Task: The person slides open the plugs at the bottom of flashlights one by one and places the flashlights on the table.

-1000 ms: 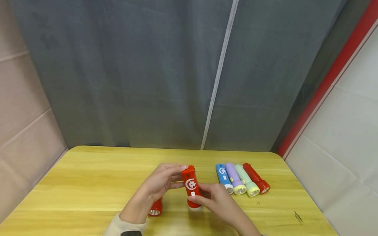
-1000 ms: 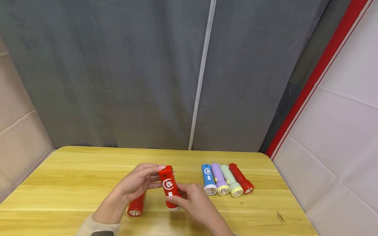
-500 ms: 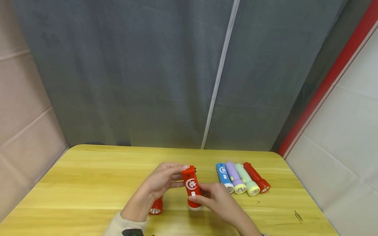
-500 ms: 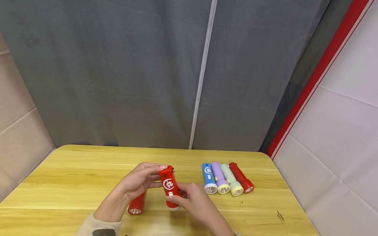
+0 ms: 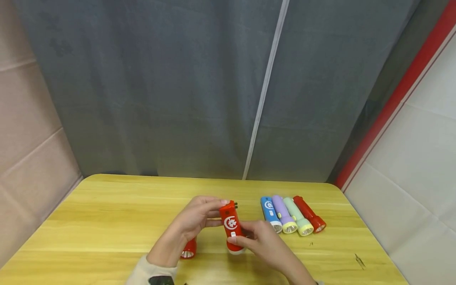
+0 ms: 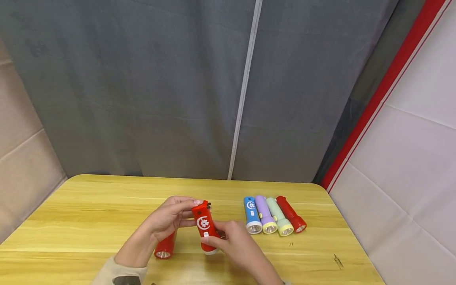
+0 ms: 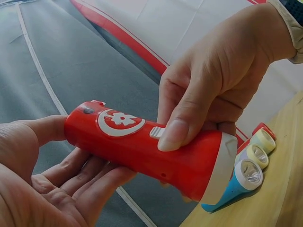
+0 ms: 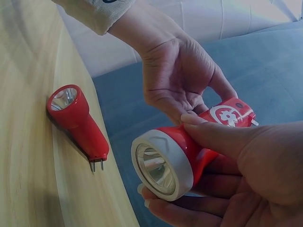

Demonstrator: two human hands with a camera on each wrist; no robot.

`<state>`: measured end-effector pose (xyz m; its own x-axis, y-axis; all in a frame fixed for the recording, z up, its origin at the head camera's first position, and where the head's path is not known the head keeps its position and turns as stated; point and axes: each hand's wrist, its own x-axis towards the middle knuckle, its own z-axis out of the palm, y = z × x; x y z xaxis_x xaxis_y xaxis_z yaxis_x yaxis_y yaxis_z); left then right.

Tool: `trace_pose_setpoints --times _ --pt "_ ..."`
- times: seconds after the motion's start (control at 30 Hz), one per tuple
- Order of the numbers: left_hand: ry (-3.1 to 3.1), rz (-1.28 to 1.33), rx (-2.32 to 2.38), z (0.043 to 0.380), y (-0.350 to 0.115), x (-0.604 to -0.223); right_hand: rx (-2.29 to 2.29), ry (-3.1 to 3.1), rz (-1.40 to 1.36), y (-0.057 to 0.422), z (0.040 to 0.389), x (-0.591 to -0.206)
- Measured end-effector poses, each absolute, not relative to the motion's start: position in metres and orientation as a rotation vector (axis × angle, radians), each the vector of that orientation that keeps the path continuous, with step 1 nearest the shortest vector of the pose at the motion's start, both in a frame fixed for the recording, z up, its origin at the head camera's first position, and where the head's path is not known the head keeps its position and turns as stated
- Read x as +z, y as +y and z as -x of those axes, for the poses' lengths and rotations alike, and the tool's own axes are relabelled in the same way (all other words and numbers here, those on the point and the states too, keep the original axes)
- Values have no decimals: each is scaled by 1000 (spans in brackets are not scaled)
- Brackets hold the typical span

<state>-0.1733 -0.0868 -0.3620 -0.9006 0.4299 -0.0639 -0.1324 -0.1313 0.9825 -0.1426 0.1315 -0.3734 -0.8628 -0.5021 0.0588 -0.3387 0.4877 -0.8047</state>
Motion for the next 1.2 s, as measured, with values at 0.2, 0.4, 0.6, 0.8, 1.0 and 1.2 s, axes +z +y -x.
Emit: trace_pose_setpoints --times 0.2,0.4,0.6,0.8,1.0,1.2 --pt "1794 -328 2082 173 -86 -362 -1298 2557 744 131 143 -375" --pt "1821 -342 2051 174 -85 -363 -1304 2556 718 131 143 -375" --pt "1806 -342 2036 174 -84 -363 -1313 2553 690 131 143 -374" --pt "1763 -353 2043 175 -84 -363 -1306 2538 681 132 144 -372" --pt "1758 -362 2042 176 -84 -365 -1308 2532 690 132 143 -372" --pt "1770 -340 2043 176 -84 -365 -1309 2511 690 132 143 -372"
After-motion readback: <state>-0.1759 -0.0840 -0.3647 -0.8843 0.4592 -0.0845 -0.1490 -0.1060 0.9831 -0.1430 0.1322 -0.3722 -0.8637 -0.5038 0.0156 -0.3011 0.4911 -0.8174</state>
